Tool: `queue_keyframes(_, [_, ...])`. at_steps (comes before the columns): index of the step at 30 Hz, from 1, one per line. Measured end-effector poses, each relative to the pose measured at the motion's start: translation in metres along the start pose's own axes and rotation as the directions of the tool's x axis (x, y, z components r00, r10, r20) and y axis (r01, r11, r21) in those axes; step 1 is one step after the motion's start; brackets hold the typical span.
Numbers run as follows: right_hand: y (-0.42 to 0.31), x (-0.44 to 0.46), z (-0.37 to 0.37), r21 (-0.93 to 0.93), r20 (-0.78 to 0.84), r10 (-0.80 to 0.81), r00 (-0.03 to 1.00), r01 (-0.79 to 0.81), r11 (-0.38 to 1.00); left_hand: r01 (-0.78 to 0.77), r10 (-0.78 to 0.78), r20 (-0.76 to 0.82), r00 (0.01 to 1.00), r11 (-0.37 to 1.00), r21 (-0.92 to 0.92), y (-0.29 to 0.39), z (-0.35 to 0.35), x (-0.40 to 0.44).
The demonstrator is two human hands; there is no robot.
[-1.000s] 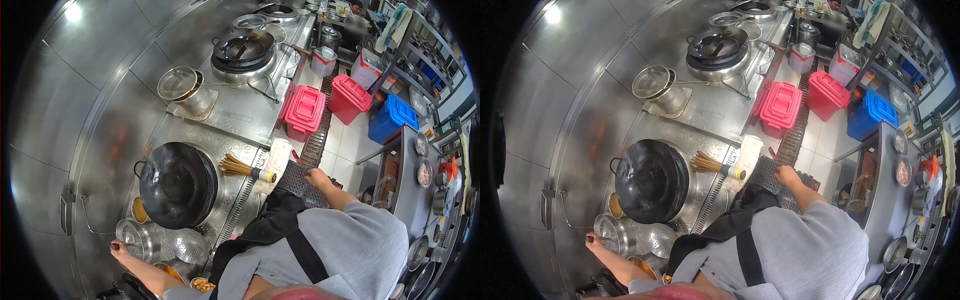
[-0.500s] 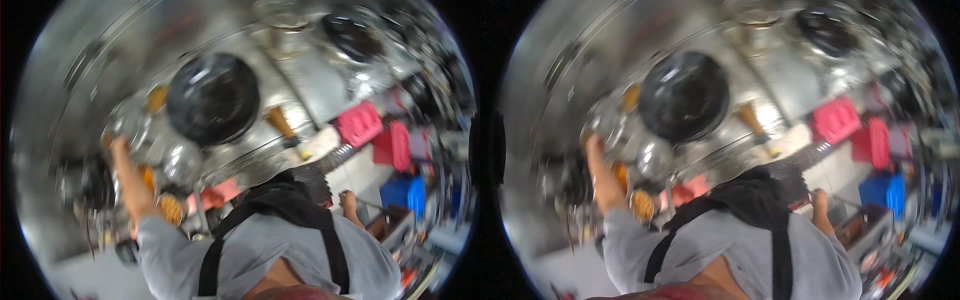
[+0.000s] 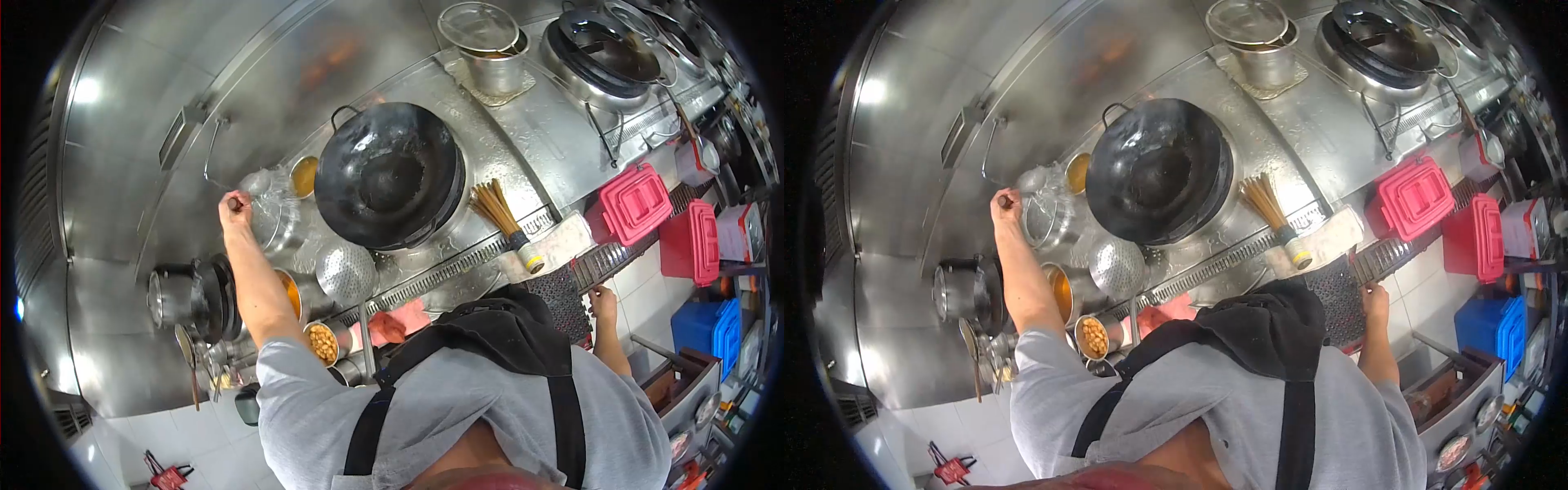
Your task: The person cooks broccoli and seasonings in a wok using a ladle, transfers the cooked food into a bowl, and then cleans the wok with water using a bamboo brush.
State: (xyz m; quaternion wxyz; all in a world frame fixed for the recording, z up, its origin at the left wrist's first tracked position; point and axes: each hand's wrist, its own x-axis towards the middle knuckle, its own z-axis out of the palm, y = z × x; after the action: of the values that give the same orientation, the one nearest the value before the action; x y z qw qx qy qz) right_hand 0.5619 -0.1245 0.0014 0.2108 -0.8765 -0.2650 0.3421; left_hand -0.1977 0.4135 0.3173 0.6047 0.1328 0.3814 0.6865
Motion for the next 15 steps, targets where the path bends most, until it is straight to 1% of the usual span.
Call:
queue_keyframes(1, [0.008,0.000,0.001,-0.012,0.014,0.020,1.000,-0.020,1.000,0.039,-0.042,0.021,0.999,0.994,0.104,0.000,0.019,-0.006])
queue_keyframes(2, [0.017,-0.001,0.001,-0.015,0.016,0.031,0.999,-0.031,0.999,-0.033,0.030,0.019,0.999,0.980,0.198,-0.003,0.034,-0.012])
queue_keyframes(4, [0.023,-0.014,-0.003,-0.034,0.045,0.129,0.991,-0.127,0.991,0.067,-0.079,0.013,0.997,0.912,0.404,-0.001,0.050,-0.014])
queue_keyframes(5, [0.026,-0.014,0.001,-0.033,0.003,0.072,0.997,-0.072,0.997,0.077,-0.082,-0.006,0.997,0.913,0.401,-0.005,0.052,-0.018])
queue_keyframes(6, [0.024,-0.012,0.006,-0.036,-0.038,0.006,0.999,-0.008,0.999,0.020,0.007,-0.040,0.999,0.773,0.634,-0.017,0.061,-0.034])
queue_keyframes(7, [-0.044,-0.041,-0.016,-0.016,-0.044,-0.069,0.997,0.068,0.998,-0.016,0.103,-0.053,0.993,0.572,0.820,-0.028,0.066,-0.051])
queue_keyframes(8, [-0.069,-0.046,-0.016,-0.032,-0.072,-0.279,0.958,0.277,0.960,0.018,0.160,-0.089,0.983,0.400,0.917,-0.034,0.063,-0.059])
queue_keyframes(9, [-0.099,-0.050,-0.014,0.077,-0.068,-0.350,0.934,0.354,0.932,-0.069,0.243,-0.004,0.970,0.291,0.954,-0.047,0.063,-0.080])
queue_keyframes(10, [-0.127,-0.051,-0.011,0.064,-0.052,-0.447,0.893,0.450,0.891,-0.154,0.312,0.095,0.945,0.170,0.973,-0.065,0.067,-0.100])
queue_keyframes(12, [-0.183,-0.049,-0.005,0.065,-0.036,-0.605,0.795,0.606,0.793,-0.183,0.394,0.148,0.907,0.051,0.982,-0.089,0.056,-0.130])
queue_keyframes(13, [-0.205,-0.046,0.003,0.052,-0.012,-0.663,0.749,0.662,0.748,-0.139,0.374,0.106,0.921,0.063,0.988,-0.102,0.059,-0.158])
queue_keyframes(14, [-0.213,-0.034,0.016,-0.052,0.062,-0.727,0.684,0.729,0.682,-0.172,0.376,0.162,0.912,-0.007,0.985,-0.111,0.045,-0.169])
queue_keyframes(15, [-0.216,-0.021,0.032,-0.147,0.145,-0.776,0.614,0.789,0.597,-0.175,0.380,0.153,0.912,0.025,0.984,-0.128,0.051,-0.203])
